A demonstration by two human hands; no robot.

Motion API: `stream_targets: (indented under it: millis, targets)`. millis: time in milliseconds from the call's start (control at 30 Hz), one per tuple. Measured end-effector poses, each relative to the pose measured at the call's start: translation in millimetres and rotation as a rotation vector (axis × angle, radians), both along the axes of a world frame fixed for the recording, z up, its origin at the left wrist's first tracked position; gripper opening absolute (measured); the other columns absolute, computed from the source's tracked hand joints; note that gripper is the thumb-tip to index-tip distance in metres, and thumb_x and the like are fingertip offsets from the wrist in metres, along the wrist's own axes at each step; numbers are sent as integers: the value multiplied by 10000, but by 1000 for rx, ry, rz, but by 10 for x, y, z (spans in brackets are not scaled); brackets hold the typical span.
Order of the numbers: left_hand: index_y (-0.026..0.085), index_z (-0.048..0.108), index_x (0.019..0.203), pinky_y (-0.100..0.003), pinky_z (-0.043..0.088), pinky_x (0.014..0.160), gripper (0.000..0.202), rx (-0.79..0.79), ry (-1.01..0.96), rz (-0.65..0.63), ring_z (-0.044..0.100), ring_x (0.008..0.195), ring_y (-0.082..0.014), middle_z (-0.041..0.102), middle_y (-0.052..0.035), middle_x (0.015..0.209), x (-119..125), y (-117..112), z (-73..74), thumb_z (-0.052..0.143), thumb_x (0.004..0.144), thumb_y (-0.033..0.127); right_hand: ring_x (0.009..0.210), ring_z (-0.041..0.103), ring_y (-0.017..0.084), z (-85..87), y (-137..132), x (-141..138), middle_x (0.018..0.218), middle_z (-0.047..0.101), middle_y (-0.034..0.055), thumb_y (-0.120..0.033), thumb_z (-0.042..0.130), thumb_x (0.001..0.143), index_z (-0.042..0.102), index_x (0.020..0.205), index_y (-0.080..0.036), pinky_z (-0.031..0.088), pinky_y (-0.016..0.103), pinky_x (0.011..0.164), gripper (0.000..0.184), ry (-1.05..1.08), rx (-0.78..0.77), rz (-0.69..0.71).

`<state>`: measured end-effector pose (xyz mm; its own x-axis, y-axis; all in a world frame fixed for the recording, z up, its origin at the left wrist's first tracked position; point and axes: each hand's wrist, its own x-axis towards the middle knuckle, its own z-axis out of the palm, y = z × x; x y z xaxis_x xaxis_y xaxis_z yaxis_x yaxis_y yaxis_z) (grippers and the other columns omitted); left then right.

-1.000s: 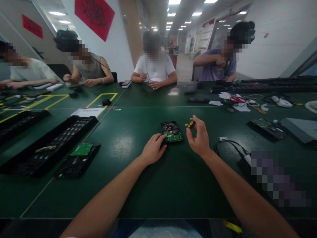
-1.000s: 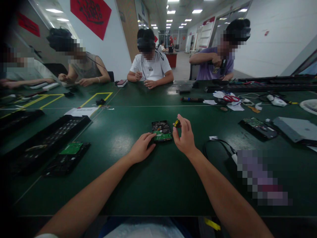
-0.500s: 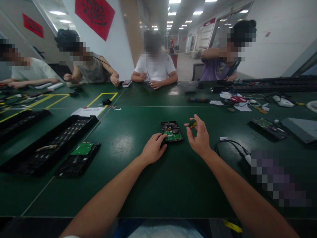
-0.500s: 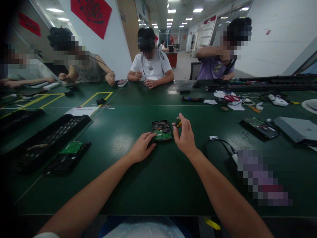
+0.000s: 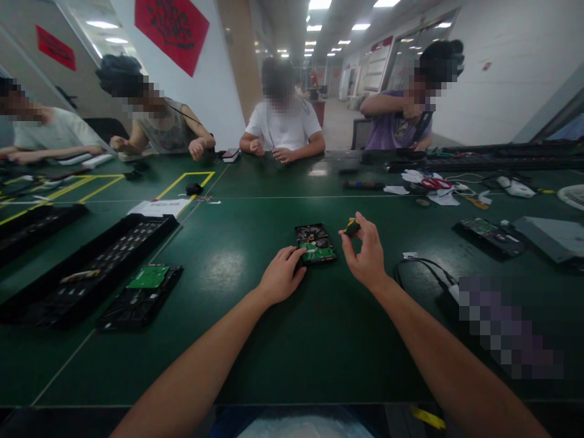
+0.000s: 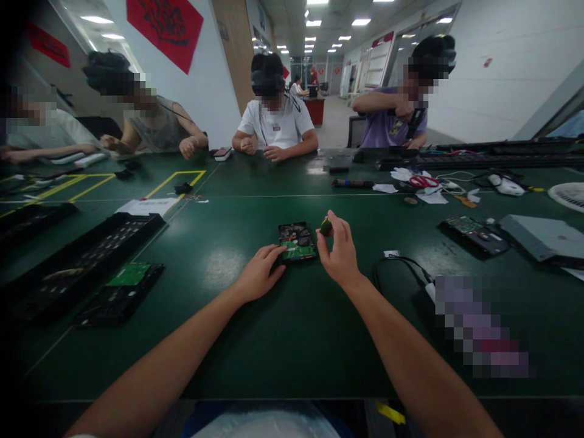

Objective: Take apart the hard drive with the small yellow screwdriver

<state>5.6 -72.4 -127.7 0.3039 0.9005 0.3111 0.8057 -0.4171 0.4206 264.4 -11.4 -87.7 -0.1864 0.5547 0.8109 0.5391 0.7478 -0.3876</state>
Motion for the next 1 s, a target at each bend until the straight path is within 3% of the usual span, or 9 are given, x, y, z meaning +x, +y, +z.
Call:
stream_targets:
  millis: [133,333,533,733,1000]
  targets:
    - [227,461,1520,-521,436,1177,549,-2,1,-4,476,1422,-310,542,-152,1479,1,3,1,574,987,295,1038,625,249,14,-15,-1,1276,553,112,-285,644,987,346,1603,-330,651,439,819,686,-15,21,-8]
    - [200,467,1521,-497,430,1186,537,4,10,-2,476,1416,-305,540,-160,1471,-2,-5,20,558,1003,307,1088,662,253,3,-19,-6,1387,520,137,-221,552,1020,277,1629,-324,609,528,980,677,-5,-10,51]
    - [210,463,1519,-506,429,1186,541,1,12,-2,467,1427,-308,537,-154,1473,-1,-1,6,565,997,306,1139,609,289,-32,16,12,1353,534,138,-287,647,976,326,1612,-308,648,480,869,712,-8,32,-31]
    - [221,457,1524,-509,434,1184,537,2,11,-4,468,1426,-305,535,-145,1477,0,-2,0,554,1002,309,1136,631,274,-6,-25,-16,1367,527,147,-229,561,1001,275,1635,-291,621,519,961,699,-22,26,-26]
    - [223,457,1528,-516,428,1188,539,9,10,-1,464,1432,-304,536,-147,1482,-6,-6,6,552,1004,308,1099,627,270,-11,5,10,1354,529,128,-276,657,967,338,1600,-324,673,454,814,710,-16,50,-48]
